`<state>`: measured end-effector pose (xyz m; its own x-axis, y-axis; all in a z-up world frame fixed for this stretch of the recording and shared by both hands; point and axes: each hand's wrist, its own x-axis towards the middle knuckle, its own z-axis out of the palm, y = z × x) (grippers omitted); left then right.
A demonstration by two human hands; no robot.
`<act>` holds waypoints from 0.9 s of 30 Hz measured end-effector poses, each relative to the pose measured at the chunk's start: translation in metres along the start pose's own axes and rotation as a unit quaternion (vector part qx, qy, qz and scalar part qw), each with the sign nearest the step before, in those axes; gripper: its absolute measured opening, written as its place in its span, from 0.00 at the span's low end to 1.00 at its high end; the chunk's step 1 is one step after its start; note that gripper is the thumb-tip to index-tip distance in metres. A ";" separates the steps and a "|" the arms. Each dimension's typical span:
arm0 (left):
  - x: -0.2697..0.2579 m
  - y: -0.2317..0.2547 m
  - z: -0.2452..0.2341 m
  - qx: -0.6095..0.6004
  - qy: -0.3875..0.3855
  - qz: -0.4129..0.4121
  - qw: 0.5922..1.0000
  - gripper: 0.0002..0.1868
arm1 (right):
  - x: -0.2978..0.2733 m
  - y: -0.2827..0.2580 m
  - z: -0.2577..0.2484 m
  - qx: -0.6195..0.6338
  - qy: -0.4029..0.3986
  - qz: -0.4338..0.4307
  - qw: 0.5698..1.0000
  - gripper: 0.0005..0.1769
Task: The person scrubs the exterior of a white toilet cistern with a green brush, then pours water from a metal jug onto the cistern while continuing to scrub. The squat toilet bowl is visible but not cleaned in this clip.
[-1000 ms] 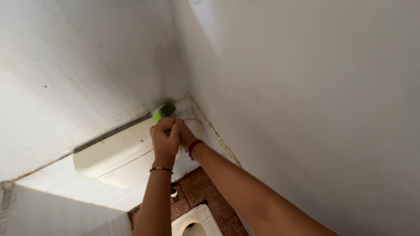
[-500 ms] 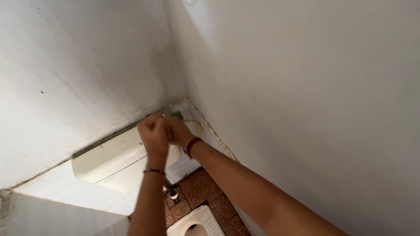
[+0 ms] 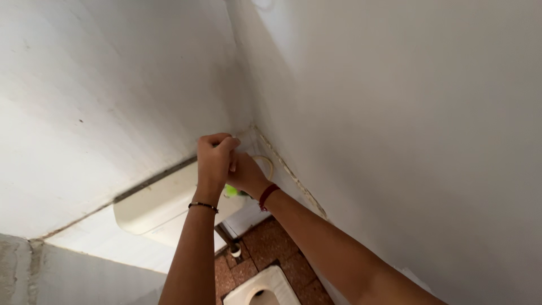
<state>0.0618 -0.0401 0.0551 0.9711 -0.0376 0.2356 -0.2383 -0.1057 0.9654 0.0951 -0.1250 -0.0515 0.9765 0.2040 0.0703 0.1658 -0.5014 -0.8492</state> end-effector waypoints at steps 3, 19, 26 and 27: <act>-0.002 0.024 -0.001 -0.025 -0.006 0.025 0.999 0.16 | 0.009 -0.011 -0.007 0.021 0.084 -0.165 0.982 0.15; -0.023 0.058 -0.040 0.075 0.091 0.071 0.990 0.18 | 0.018 -0.068 0.018 0.047 -0.024 -0.174 0.983 0.10; -0.019 0.037 -0.048 0.074 0.188 0.149 0.968 0.18 | 0.045 -0.055 0.043 -0.032 -0.033 -0.257 0.965 0.10; -0.017 0.034 -0.047 0.062 0.197 0.161 0.965 0.19 | 0.049 -0.052 0.044 -0.055 -0.046 -0.231 0.970 0.10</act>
<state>0.0374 0.0042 0.0889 0.7692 0.2902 0.5693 -0.5045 -0.2712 0.8197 0.1279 -0.0516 -0.0268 0.7789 0.4997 0.3790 0.6014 -0.4236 -0.6774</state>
